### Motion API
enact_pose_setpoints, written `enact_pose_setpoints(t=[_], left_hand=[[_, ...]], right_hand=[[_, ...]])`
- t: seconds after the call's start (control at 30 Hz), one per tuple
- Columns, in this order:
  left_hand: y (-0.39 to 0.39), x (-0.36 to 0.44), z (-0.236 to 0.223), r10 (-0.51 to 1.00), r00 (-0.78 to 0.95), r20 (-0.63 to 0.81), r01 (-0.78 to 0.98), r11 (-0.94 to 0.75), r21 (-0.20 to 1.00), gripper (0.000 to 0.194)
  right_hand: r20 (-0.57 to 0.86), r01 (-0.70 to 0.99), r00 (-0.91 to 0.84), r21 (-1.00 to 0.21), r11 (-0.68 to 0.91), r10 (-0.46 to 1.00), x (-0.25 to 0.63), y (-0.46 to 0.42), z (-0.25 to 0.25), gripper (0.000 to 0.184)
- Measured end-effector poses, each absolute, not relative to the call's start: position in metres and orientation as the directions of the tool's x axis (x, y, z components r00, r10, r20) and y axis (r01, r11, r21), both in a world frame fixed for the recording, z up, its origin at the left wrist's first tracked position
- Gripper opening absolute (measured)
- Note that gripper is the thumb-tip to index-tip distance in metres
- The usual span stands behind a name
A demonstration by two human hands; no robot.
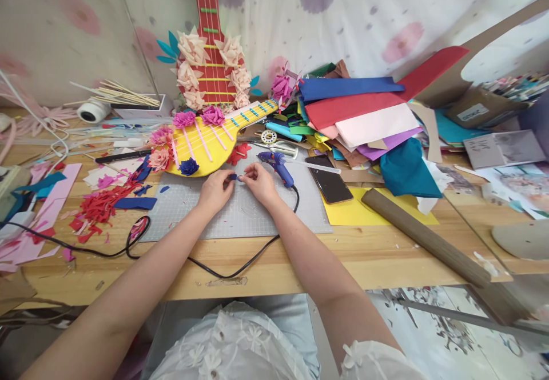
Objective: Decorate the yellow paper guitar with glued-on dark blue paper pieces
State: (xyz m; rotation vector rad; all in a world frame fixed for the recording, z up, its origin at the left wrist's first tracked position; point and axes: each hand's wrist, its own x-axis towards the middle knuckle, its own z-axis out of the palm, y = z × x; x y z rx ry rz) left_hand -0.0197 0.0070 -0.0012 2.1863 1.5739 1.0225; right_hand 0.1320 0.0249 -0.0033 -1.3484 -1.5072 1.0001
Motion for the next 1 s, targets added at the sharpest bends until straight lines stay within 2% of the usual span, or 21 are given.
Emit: enact_pose_setpoints(t=[0.13, 0.33, 0.4, 0.5, 0.57, 0.7, 0.87, 0.93, 1.0], left_hand=[[0.005, -0.022, 0.001, 0.888, 0.192, 0.417, 0.705, -0.421, 0.571, 0.025], [-0.006, -0.019, 0.006, 0.874, 0.125, 0.470, 0.615, -0.440, 0.655, 0.037], [-0.008, -0.016, 0.005, 0.907, 0.079, 0.415, 0.534, -0.390, 0.751, 0.037], [-0.008, -0.012, 0.002, 0.974, 0.042, 0.221, 0.340, -0.222, 0.914, 0.031], [-0.005, -0.011, -0.001, 0.993, 0.035, 0.111, 0.226, -0.116, 0.967, 0.024], [-0.001, -0.012, -0.001, 1.000, 0.013, 0.009, 0.090, -0.010, 0.996, 0.013], [-0.001, -0.011, 0.005, 0.998, -0.041, -0.052, 0.004, 0.052, 0.999, 0.013], [-0.002, -0.010, 0.008, 0.994, -0.075, -0.074, -0.038, 0.071, 0.997, 0.013], [-0.002, -0.010, 0.009, 0.992, -0.097, -0.083, -0.080, 0.075, 0.994, 0.011]], right_hand=[[0.087, 0.304, -0.049, -0.948, 0.097, 0.995, 0.130, 0.025, -0.003, 0.022], [0.072, 0.243, -0.040, -0.967, 0.079, 0.997, 0.130, 0.023, 0.000, 0.026], [0.068, 0.204, -0.058, -0.976, 0.078, 0.996, 0.129, 0.022, 0.002, 0.029], [0.082, 0.168, -0.097, -0.981, 0.098, 0.992, 0.129, 0.020, 0.005, 0.032], [0.090, 0.171, -0.111, -0.979, 0.108, 0.990, 0.129, 0.019, 0.005, 0.032], [0.089, 0.177, -0.136, -0.978, 0.113, 0.987, 0.128, 0.019, 0.002, 0.029], [0.099, 0.270, -0.160, -0.952, 0.140, 0.982, 0.145, 0.019, 0.017, 0.023], [0.024, 0.331, -0.262, -0.937, 0.113, 0.965, 0.165, 0.015, 0.032, 0.025], [-0.112, 0.418, -0.391, -0.906, 0.068, 0.914, 0.189, 0.009, 0.047, 0.027]])
